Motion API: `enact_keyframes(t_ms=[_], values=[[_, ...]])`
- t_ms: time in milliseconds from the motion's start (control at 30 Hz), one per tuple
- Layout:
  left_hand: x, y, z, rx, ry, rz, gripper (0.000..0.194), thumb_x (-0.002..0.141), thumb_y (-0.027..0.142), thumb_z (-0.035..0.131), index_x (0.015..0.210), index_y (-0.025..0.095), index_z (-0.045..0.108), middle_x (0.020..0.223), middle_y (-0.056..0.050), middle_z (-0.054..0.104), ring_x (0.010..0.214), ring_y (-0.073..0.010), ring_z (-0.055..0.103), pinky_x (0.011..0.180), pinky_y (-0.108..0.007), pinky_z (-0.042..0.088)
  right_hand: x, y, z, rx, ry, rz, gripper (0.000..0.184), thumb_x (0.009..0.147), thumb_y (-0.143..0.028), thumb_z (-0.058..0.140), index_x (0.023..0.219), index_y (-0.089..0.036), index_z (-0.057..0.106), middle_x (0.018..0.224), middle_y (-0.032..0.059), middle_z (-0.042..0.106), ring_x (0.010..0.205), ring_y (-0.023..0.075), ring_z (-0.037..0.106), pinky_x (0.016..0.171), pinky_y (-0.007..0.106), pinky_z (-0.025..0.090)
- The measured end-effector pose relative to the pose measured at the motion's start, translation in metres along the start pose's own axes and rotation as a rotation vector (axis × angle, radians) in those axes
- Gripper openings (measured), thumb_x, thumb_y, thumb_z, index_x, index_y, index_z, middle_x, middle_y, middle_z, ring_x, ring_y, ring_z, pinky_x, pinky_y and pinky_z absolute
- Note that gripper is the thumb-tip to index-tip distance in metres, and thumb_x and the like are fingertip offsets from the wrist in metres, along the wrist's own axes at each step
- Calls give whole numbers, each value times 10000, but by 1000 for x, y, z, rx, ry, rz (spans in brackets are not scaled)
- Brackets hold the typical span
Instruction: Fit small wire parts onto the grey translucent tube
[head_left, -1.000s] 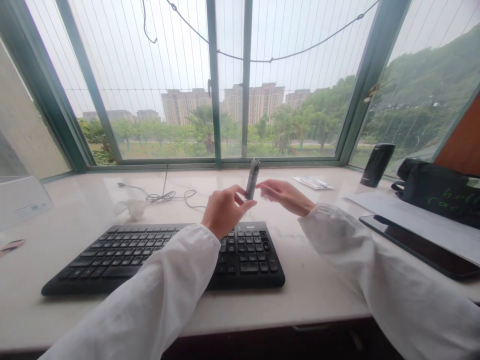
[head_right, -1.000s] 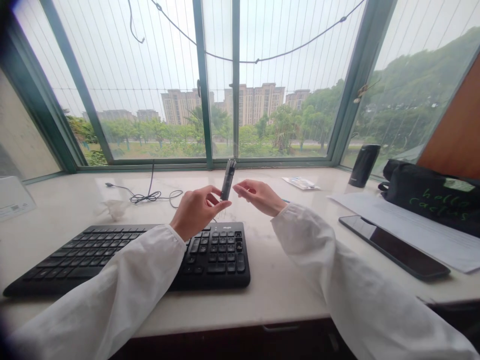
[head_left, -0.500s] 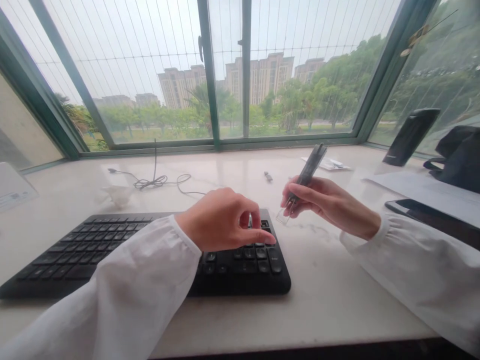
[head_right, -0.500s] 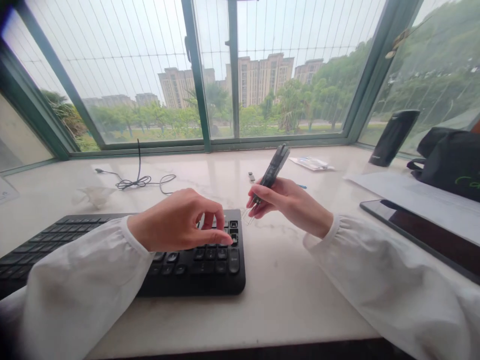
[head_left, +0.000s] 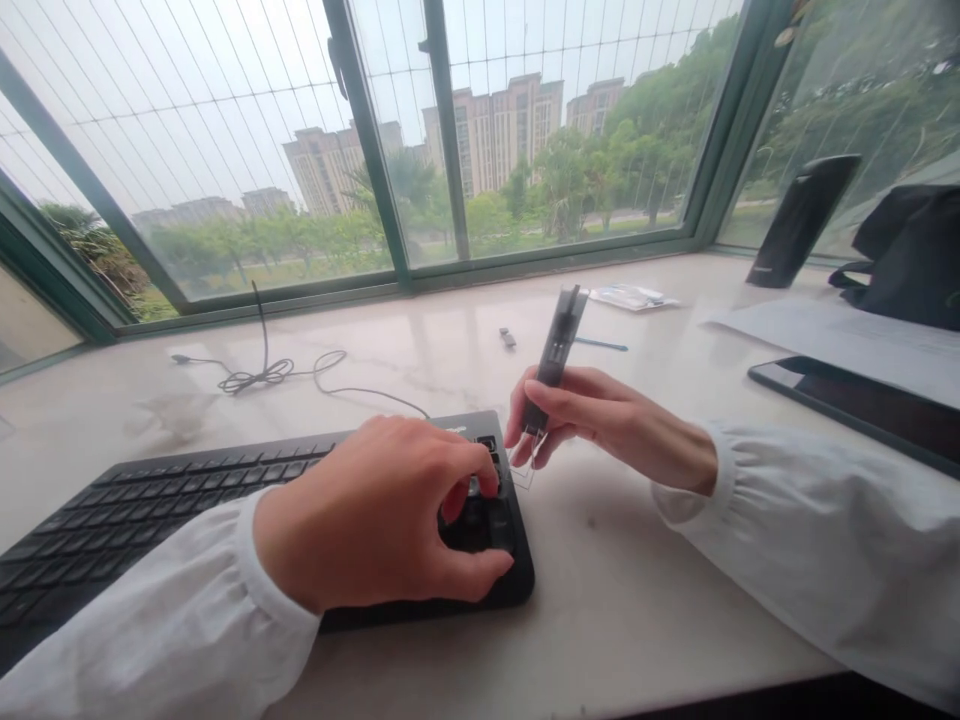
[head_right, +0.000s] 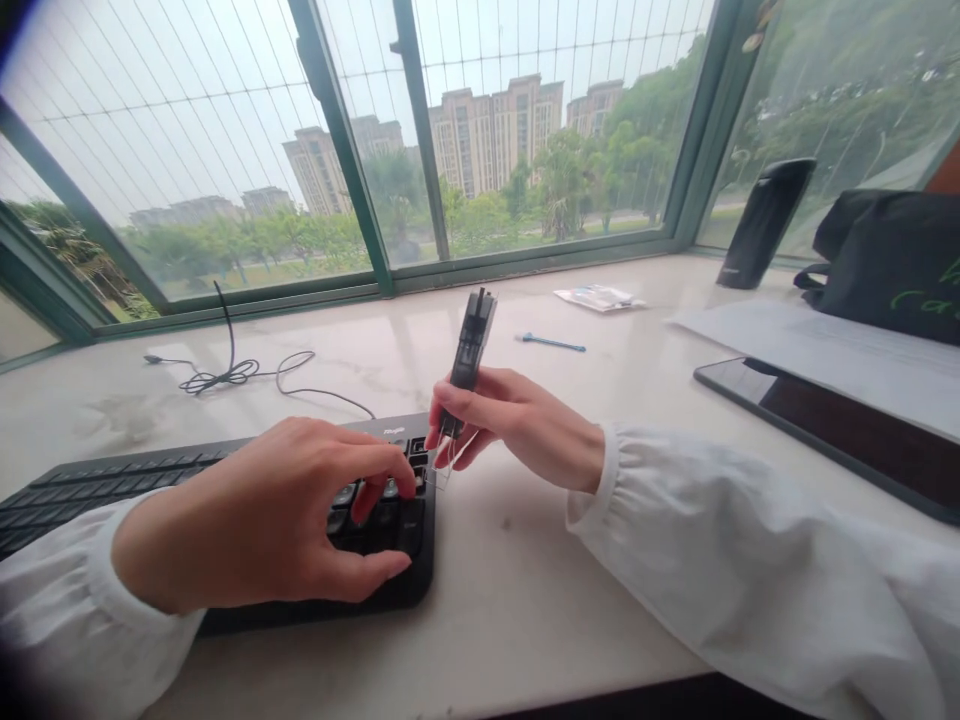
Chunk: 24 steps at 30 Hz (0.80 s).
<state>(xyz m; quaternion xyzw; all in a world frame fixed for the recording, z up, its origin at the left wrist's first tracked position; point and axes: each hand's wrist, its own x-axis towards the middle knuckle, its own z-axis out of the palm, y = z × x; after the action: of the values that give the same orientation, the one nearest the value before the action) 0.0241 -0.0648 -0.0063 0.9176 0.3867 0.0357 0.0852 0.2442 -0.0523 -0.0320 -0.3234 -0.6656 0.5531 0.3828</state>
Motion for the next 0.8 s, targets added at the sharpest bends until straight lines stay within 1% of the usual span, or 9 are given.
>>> enact_keyframes(t_ms=[100,167,233,300,367,433,533,667,800], values=[[2,2,4,29,13,6,264,633,498,719,830,327,678,644,29,659,541,-175,580,564,-297,404,1,2,-2,-27,18,-2,442,909,-591,498,830,-177,633,863,79,681,763,202,680,653,312,563],[2,3,5,46,23,24,279,628,494,728,829,312,665,645,34,658,537,-169,574,566,-293,402,2,4,-3,-52,46,-25,451,900,-606,501,832,-180,632,879,76,654,752,189,651,624,295,549],[2,3,4,48,25,46,290,637,483,731,850,297,663,651,37,657,549,-163,577,586,-287,405,3,5,-3,-61,72,-46,460,893,-617,506,842,-175,623,867,63,614,706,165,618,588,279,531],[1,2,0,25,10,72,311,661,490,728,884,279,672,659,42,652,561,-152,577,600,-275,402,3,5,-1,-54,88,-50,468,900,-617,497,853,-163,598,804,41,579,643,140,591,562,268,514],[1,0,-6,-27,11,101,353,695,534,722,914,261,682,675,47,648,571,-131,570,600,-257,390,2,4,1,-57,92,-47,476,911,-616,481,853,-152,567,727,20,560,589,126,577,545,262,505],[2,-2,-11,-109,72,104,344,769,560,679,914,249,690,696,48,648,580,-104,554,598,-234,383,1,3,4,-84,81,-51,491,906,-629,481,847,-147,546,689,15,568,559,122,581,536,263,507],[5,-5,-13,-251,169,53,266,892,484,580,908,246,697,753,50,668,563,-72,513,574,-202,383,0,5,9,-155,35,-64,528,880,-663,492,842,-139,542,688,24,586,565,126,602,550,268,518],[6,-6,-10,-453,127,-21,266,885,470,592,923,232,705,827,38,692,538,-62,478,520,-186,380,0,8,12,-227,-13,-86,540,869,-670,496,874,-133,549,686,22,587,582,123,604,557,259,512],[6,-4,-8,-521,103,-45,291,852,481,627,894,208,718,833,14,700,571,-73,515,553,-192,400,0,9,12,-210,-41,-85,490,876,-628,526,895,-138,544,702,15,586,593,115,607,558,247,514]])
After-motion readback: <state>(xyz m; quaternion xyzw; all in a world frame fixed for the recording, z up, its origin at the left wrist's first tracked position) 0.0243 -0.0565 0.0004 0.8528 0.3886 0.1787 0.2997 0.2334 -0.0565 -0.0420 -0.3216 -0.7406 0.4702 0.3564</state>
